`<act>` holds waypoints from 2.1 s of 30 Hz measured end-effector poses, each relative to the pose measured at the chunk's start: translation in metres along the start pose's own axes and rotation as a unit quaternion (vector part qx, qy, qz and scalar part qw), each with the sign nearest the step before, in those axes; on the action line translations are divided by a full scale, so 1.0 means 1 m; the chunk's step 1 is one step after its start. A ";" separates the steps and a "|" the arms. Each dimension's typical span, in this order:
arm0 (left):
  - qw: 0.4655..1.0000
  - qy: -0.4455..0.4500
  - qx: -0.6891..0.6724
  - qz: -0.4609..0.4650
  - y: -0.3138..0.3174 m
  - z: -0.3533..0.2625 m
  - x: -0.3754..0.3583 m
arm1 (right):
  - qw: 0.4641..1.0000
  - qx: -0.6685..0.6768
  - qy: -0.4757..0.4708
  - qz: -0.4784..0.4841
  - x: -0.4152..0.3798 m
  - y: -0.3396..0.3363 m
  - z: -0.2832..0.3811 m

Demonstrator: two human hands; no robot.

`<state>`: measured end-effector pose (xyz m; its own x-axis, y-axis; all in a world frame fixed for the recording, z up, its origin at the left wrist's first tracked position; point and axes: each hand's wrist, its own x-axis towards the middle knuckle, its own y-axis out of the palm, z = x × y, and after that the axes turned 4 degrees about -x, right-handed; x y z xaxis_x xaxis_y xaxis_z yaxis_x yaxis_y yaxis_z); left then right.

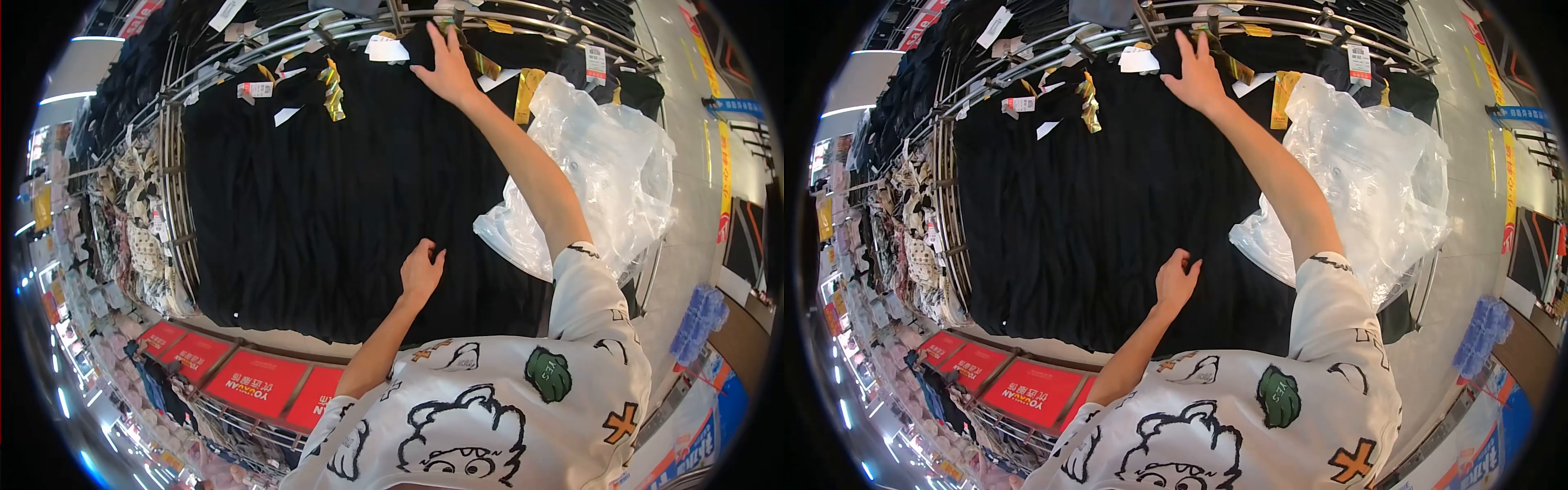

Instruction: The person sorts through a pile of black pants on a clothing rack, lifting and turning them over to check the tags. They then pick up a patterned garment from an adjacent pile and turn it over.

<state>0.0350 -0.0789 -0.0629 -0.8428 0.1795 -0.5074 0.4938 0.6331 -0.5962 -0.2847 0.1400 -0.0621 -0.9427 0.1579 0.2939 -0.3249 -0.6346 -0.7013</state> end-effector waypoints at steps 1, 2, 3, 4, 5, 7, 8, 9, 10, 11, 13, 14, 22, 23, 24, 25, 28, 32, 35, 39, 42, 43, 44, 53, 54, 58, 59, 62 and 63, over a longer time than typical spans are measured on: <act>1.000 0.005 -0.020 -0.003 -0.003 -0.003 -0.004 | 0.999 -0.048 -0.016 0.014 -0.006 -0.007 0.002; 0.999 -0.002 -0.047 -0.003 -0.005 -0.006 -0.012 | 0.993 -0.085 -0.073 0.019 -0.012 -0.015 0.004; 0.997 -0.008 -0.074 -0.002 -0.011 -0.014 -0.021 | 0.982 -0.128 -0.132 0.041 -0.020 -0.007 -0.012; 0.995 -0.014 -0.099 0.000 -0.014 -0.017 -0.029 | 0.983 -0.108 -0.105 0.103 -0.028 -0.006 -0.019; 0.999 0.011 -0.044 0.008 -0.011 -0.012 -0.032 | 0.980 -0.086 -0.077 0.163 -0.034 -0.005 -0.026; 0.995 0.067 0.066 0.018 -0.008 -0.001 -0.033 | 0.987 -0.025 -0.022 0.157 -0.040 -0.020 -0.020; 0.989 0.032 0.113 0.085 -0.009 0.006 -0.034 | 0.992 -0.032 -0.041 0.114 -0.046 -0.028 -0.017; 0.987 0.031 0.129 0.086 -0.011 0.007 -0.035 | 0.995 -0.040 -0.061 0.072 -0.052 -0.037 -0.015; 0.985 0.031 0.145 0.087 -0.013 0.007 -0.036 | 0.995 -0.058 -0.074 0.042 -0.059 -0.052 -0.013; 0.983 0.031 0.160 0.087 -0.013 0.005 -0.037 | 0.993 -0.075 -0.087 0.012 -0.068 -0.071 -0.012; 0.987 0.087 0.131 0.026 -0.014 -0.002 -0.049 | 0.994 -0.064 -0.077 -0.045 -0.094 -0.112 -0.010; 0.983 0.142 0.118 -0.015 -0.017 -0.007 -0.054 | 0.986 -0.123 -0.067 -0.089 -0.109 -0.136 -0.011; 0.908 0.305 0.276 0.076 0.018 0.033 -0.077 | 0.876 -0.276 0.351 -0.183 -0.267 -0.267 -0.066; 0.905 0.308 0.284 0.069 0.022 0.036 -0.077 | 0.872 -0.251 0.399 -0.129 -0.275 -0.269 -0.073; 0.903 0.310 0.292 0.063 0.024 0.037 -0.078 | 0.864 -0.225 0.445 -0.074 -0.284 -0.269 -0.078; 0.900 0.311 0.300 0.057 0.027 0.038 -0.079 | 0.850 -0.197 0.489 -0.017 -0.295 -0.270 -0.085; 0.899 0.302 0.298 0.108 0.017 0.036 -0.084 | 0.847 -0.195 0.487 -0.083 -0.324 -0.274 -0.114; 0.932 0.269 0.209 0.127 0.000 0.015 -0.106 | 0.906 -0.207 0.312 -0.198 -0.327 -0.258 -0.104; 0.913 0.267 0.216 0.220 0.000 0.013 -0.119 | 0.948 -0.244 0.135 -0.152 -0.321 -0.232 -0.051; 0.909 0.290 0.204 0.221 0.008 0.032 -0.128 | 0.948 -0.277 0.158 -0.016 -0.339 -0.183 -0.014; 0.905 0.299 0.184 0.240 0.007 0.038 -0.133 | 0.935 -0.301 0.187 0.032 -0.356 -0.163 -0.024; 0.904 0.300 0.178 0.247 0.007 0.041 -0.133 | 0.925 -0.319 0.203 0.031 -0.360 -0.163 -0.035; 0.904 0.323 0.167 0.224 0.007 0.044 -0.137 | 0.916 -0.336 0.217 0.030 -0.364 -0.165 -0.047; 0.905 0.337 0.164 0.201 0.001 0.045 -0.144 | 0.948 -0.290 0.128 0.028 -0.335 -0.142 0.019; 0.909 0.332 0.147 0.206 -0.003 0.046 -0.141 | 0.960 -0.260 0.103 0.032 -0.332 -0.131 0.041; 0.944 0.300 0.056 0.126 -0.046 0.045 -0.131 | 0.984 -0.154 0.014 0.091 -0.335 -0.086 0.136; 0.952 0.293 0.056 0.073 -0.059 0.051 -0.129 | 0.985 -0.126 -0.012 0.115 -0.340 -0.073 0.155; 0.965 0.236 0.096 -0.058 -0.097 0.086 -0.125 | 0.969 -0.059 -0.049 0.235 -0.361 -0.032 0.198; 0.968 0.201 0.120 -0.086 -0.110 0.100 -0.127 | 0.961 -0.052 -0.051 0.268 -0.368 -0.023 0.212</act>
<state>0.1091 -0.2470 0.0054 -0.9087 0.3958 -0.1328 0.3330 0.4951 -0.8025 0.0855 -0.0642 -0.0165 -0.9660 -0.2492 -0.0687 0.1941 -0.5235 -0.8296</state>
